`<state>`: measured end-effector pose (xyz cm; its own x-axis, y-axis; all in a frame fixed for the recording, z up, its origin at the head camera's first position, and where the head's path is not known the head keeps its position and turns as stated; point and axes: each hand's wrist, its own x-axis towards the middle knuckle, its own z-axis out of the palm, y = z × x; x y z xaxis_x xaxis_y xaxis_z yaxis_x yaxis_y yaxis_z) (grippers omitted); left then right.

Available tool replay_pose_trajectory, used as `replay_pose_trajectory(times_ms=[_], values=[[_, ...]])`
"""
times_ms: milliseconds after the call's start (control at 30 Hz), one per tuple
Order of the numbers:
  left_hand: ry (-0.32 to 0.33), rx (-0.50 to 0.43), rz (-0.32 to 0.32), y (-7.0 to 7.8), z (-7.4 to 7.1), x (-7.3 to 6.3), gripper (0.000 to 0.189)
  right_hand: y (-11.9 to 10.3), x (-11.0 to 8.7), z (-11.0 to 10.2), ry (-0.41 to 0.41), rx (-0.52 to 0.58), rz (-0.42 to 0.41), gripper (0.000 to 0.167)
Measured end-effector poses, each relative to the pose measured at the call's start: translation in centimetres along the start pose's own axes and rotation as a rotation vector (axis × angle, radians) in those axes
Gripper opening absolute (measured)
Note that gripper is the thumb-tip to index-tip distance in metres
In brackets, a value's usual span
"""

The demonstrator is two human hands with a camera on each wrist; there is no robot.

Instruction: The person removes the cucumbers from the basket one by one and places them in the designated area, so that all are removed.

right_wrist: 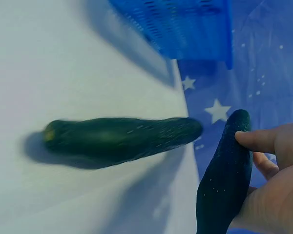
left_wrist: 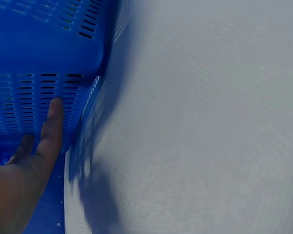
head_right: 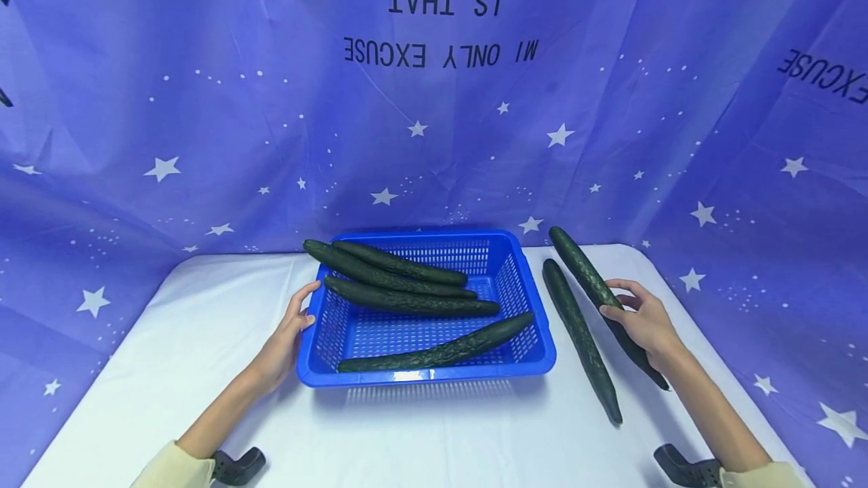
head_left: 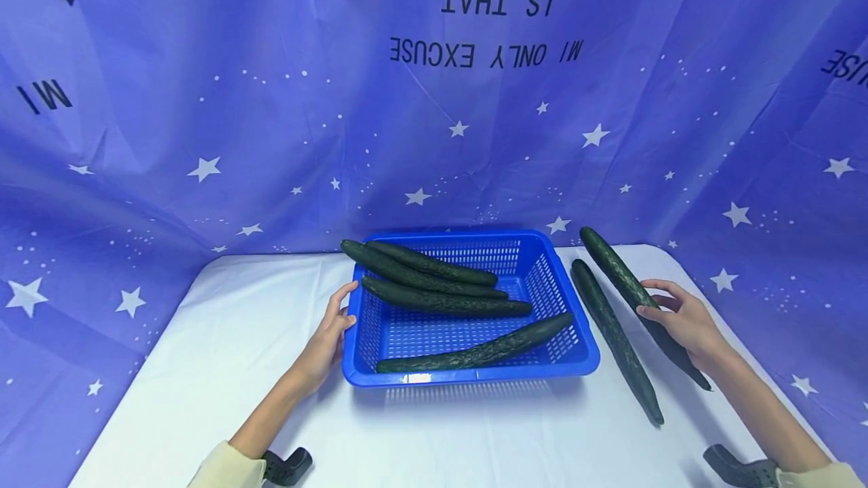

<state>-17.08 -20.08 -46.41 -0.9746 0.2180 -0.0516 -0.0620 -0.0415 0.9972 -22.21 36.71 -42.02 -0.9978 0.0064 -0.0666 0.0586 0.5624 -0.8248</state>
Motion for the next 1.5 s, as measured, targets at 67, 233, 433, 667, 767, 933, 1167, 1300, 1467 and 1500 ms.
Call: replay_pose_trajectory(times_ms=[67, 233, 433, 667, 767, 933, 1167, 1300, 1467, 1500], values=[[0.003, 0.000, -0.001, 0.0, 0.0, 0.0, 0.061, 0.6, -0.1, 0.2, 0.003, -0.007, 0.019, 0.061], [0.015, 0.000, -0.004, 0.1, 0.1, 0.0, 0.061, 1.8, -0.2, 0.4, -0.011, 0.013, 0.062, 0.065], [0.008, -0.013, -0.005, 0.1, 0.1, 0.0, 0.061, 2.6, -0.3, 0.7, -0.004, -0.026, 0.072, 0.062], [-0.001, -0.032, 0.008, 0.2, 0.2, 0.0, 0.061, 3.4, -0.2, 1.0, 0.011, 0.004, 0.079, 0.058], [-0.008, -0.039, 0.019, 0.2, 0.3, 0.0, 0.062, 3.7, -0.3, 1.2, 0.012, 0.007, 0.089, 0.059], [-0.012, -0.039, 0.026, 0.1, 0.3, 0.0, 0.063, 4.1, -0.4, 1.5, 0.009, 0.004, 0.103, 0.061], [-0.001, -0.031, 0.017, 0.0, 0.1, 0.1, 0.062, 4.2, -0.4, 1.8, -0.003, 0.002, 0.097, 0.061], [-0.005, -0.026, 0.016, -0.1, 0.1, 0.0, 0.062, 4.3, -0.4, 1.9, -0.005, -0.003, 0.091, 0.060], [-0.003, -0.025, 0.015, -0.1, 0.0, 0.0, 0.062, 4.4, -0.2, 2.1, -0.007, -0.010, 0.095, 0.059], [-0.001, -0.024, 0.013, -0.1, 0.0, 0.0, 0.062, 4.5, -0.2, 2.1, -0.008, -0.012, 0.097, 0.059]])
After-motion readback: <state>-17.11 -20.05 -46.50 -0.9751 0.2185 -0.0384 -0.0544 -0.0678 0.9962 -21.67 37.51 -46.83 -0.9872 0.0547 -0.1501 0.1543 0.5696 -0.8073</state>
